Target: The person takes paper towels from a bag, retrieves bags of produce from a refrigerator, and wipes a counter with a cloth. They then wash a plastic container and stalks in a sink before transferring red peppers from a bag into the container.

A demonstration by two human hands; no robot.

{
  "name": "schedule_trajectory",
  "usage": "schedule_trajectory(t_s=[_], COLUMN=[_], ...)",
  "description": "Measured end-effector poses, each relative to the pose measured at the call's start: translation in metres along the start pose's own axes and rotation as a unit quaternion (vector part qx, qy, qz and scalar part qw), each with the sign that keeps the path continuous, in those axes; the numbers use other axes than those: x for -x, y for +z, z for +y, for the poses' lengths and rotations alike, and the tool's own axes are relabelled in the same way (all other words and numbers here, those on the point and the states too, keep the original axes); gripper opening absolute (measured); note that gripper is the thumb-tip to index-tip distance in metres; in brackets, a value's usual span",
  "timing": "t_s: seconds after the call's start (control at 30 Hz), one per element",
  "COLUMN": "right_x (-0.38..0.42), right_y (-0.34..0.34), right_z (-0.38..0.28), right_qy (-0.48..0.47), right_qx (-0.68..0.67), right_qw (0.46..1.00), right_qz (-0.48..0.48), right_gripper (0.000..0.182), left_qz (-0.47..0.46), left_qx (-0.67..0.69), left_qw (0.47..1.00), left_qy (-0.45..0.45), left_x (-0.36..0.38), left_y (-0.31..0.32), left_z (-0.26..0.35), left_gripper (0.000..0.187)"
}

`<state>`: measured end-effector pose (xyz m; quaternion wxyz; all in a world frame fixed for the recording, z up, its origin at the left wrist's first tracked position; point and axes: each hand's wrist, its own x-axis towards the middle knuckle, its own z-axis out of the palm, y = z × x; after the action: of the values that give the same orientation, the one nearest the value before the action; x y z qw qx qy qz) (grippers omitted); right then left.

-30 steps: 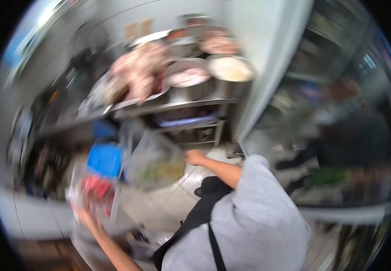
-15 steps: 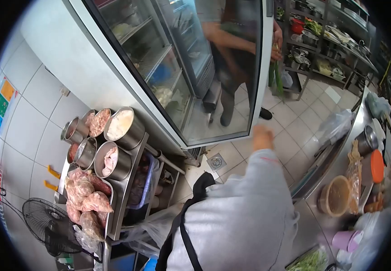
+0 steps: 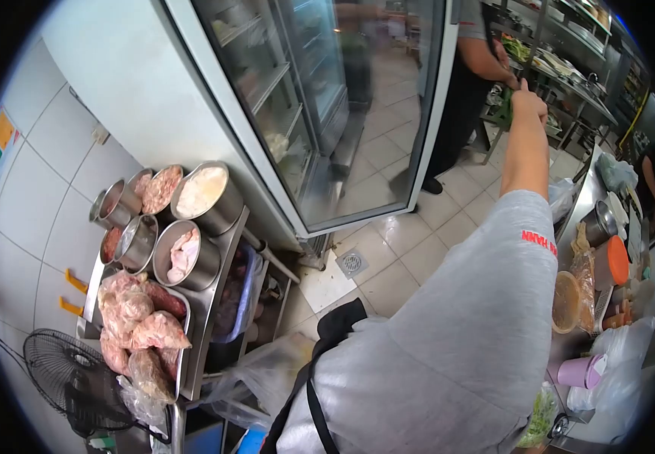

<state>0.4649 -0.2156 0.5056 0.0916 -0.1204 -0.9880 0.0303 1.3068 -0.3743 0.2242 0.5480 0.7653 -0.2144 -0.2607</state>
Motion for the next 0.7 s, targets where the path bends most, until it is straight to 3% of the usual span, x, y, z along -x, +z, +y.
schedule_trajectory(t_s=[0.03,0.07,0.1,0.23,0.27,0.3,0.33,0.37,0.4,0.43,0.5,0.53,0.57,0.6,0.7], right_x=[-0.003,0.001,0.111,0.143,0.17,0.186,0.172,0.278,0.384,0.455,0.605,0.666,0.714,0.751,0.865], right_y=[0.012,0.04,-0.017,0.241,0.288,0.324,0.451,0.387,0.309,0.322,0.198,0.142,0.094,0.059,-0.1], right_z=[-0.002,0.002,-0.022,0.003,-0.004,-0.032,-0.054,-0.101,-0.115,-0.132,-0.144,-0.138,-0.133,-0.122,-0.036], right_qy=[-0.011,-0.098,-0.004,-0.297,-0.373,-0.462,-0.598,-0.446,-0.421,-0.493,-0.64,-0.719,-0.776,-0.886,-0.904], right_qx=[0.016,0.055,0.017,0.226,0.265,0.258,0.418,0.467,0.37,0.493,0.411,0.349,0.281,0.143,-0.005], right_qw=[1.0,0.992,0.997,0.915,0.875,0.842,0.641,0.651,0.714,0.614,0.476,0.392,0.303,0.106,-0.149], right_qz=[0.017,0.061,-0.073,-0.155,-0.16,-0.104,-0.239,-0.4,-0.419,-0.37,-0.441,-0.457,-0.476,-0.427,-0.401], right_gripper=[0.053,0.048,0.029,0.023,0.021,0.02,0.024,0.027,0.023,0.021,0.025,0.025,0.028,0.029,0.027], left_qz=[0.009,0.022,0.039,0.174,0.217,0.256,0.3,0.334,0.37,0.419,0.476,0.461,0.449,0.464,0.454], left_qx=[0.0,0.003,0.005,0.031,0.037,0.041,0.051,0.054,0.053,0.008,-0.108,0.045,0.111,0.092,0.221], left_qw=[1.0,1.0,0.999,0.983,0.974,0.963,0.949,0.938,0.924,0.908,0.872,0.886,0.883,0.876,0.859], left_qy=[-0.001,-0.003,-0.006,-0.048,-0.058,-0.07,-0.077,-0.077,-0.078,-0.011,0.018,0.031,0.076,0.095,0.086], left_x=[-0.007,-0.015,-0.022,-0.036,-0.034,-0.029,-0.02,-0.014,-0.009,-0.012,-0.029,-0.032,-0.039,-0.047,-0.072], left_y=[-0.004,-0.01,-0.017,-0.078,-0.1,-0.123,-0.144,-0.161,-0.178,-0.188,-0.226,-0.233,-0.245,-0.261,-0.309], left_z=[-0.001,-0.002,-0.004,-0.034,-0.045,-0.059,-0.07,-0.08,-0.082,-0.082,-0.113,-0.095,-0.105,-0.112,-0.094], left_gripper=[0.055,0.055,0.055,0.055,0.055,0.055,0.055,0.055,0.055,0.056,0.058,0.058,0.059,0.063,0.073])
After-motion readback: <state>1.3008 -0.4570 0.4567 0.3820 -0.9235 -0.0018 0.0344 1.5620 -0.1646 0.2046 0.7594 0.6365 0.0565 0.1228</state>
